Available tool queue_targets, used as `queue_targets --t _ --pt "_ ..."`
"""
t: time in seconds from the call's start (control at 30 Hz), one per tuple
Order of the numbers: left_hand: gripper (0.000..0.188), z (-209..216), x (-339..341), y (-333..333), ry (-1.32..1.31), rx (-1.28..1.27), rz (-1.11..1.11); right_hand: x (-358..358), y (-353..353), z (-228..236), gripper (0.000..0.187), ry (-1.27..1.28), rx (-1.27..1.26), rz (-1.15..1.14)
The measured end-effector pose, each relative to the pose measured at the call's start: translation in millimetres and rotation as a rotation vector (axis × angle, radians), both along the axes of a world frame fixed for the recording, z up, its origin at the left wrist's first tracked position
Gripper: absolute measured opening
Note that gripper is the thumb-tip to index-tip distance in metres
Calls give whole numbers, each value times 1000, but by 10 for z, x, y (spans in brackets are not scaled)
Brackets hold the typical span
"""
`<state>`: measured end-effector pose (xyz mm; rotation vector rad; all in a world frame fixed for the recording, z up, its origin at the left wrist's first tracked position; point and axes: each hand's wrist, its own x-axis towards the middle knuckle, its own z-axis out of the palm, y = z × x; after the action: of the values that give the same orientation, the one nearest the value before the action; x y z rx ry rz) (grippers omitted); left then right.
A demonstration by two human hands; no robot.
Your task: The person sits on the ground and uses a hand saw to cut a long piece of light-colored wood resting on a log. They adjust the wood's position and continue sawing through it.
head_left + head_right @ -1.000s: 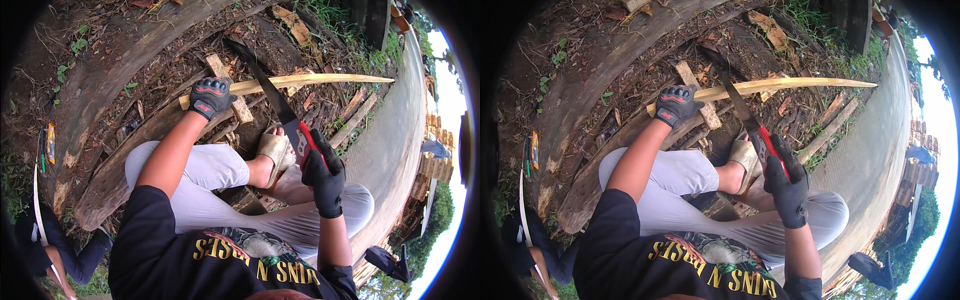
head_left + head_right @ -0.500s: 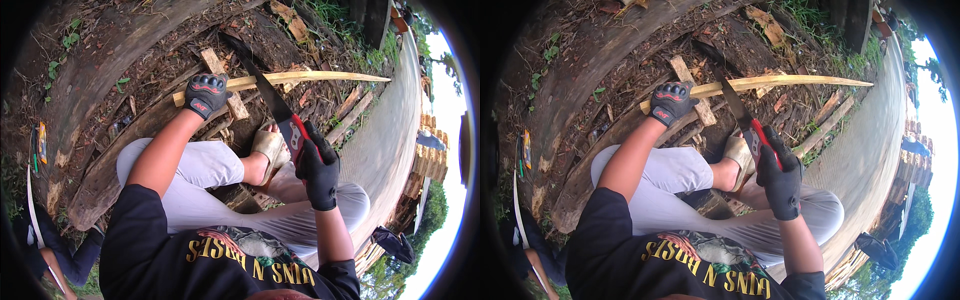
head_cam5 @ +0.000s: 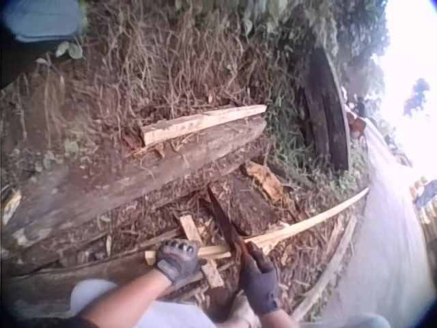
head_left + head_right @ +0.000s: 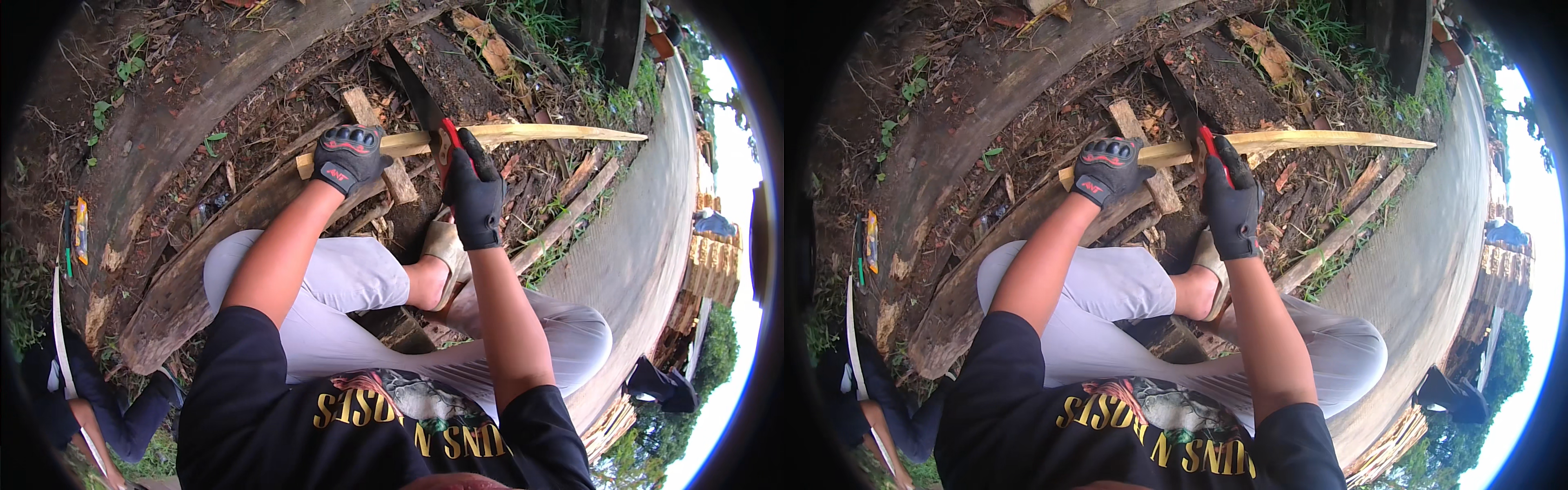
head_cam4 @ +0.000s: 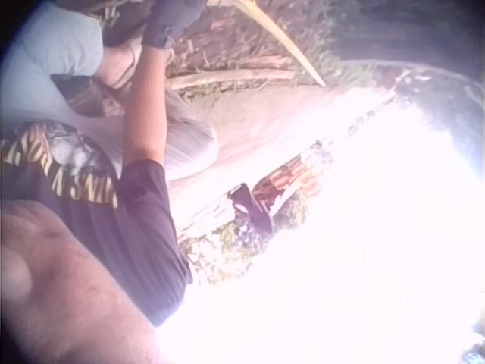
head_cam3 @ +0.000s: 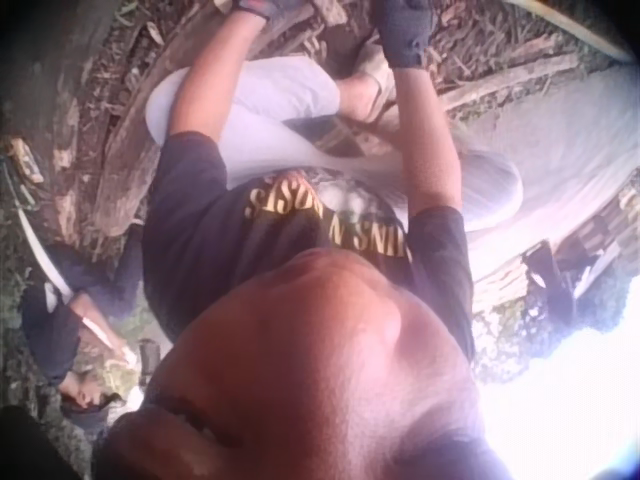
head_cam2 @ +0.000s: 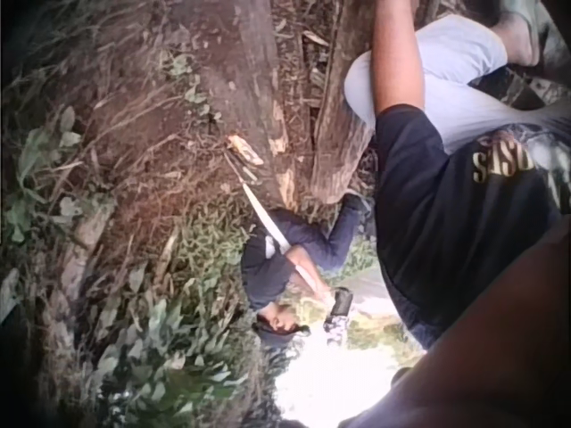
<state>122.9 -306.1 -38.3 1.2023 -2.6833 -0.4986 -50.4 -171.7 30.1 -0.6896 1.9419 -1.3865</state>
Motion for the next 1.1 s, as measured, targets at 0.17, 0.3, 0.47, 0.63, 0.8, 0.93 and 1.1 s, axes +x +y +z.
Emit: queue_targets --t 0.17,0.3,0.47,0.63,0.8,0.93,1.1 --pt "46 -63 25 10 -14 38 -41 232 790 817 47 -17 179 25" --pt "45 -156 17 25 16 -58 -11 256 1407 1333 48 129 243 65" --pt "43 -44 2 67 3 3 -13 298 1790 1867 50 169 358 63" --pt "41 -78 29 65 17 -21 -10 324 1461 1794 48 129 353 56" --pt "42 -292 7 128 78 -205 -25 67 879 859 48 57 197 41" --pt "42 -285 -21 167 83 -189 -32 -85 137 155 48 211 143 80" --pt "38 -193 28 127 50 -133 -42 -99 -310 -275 49 122 -37 30"
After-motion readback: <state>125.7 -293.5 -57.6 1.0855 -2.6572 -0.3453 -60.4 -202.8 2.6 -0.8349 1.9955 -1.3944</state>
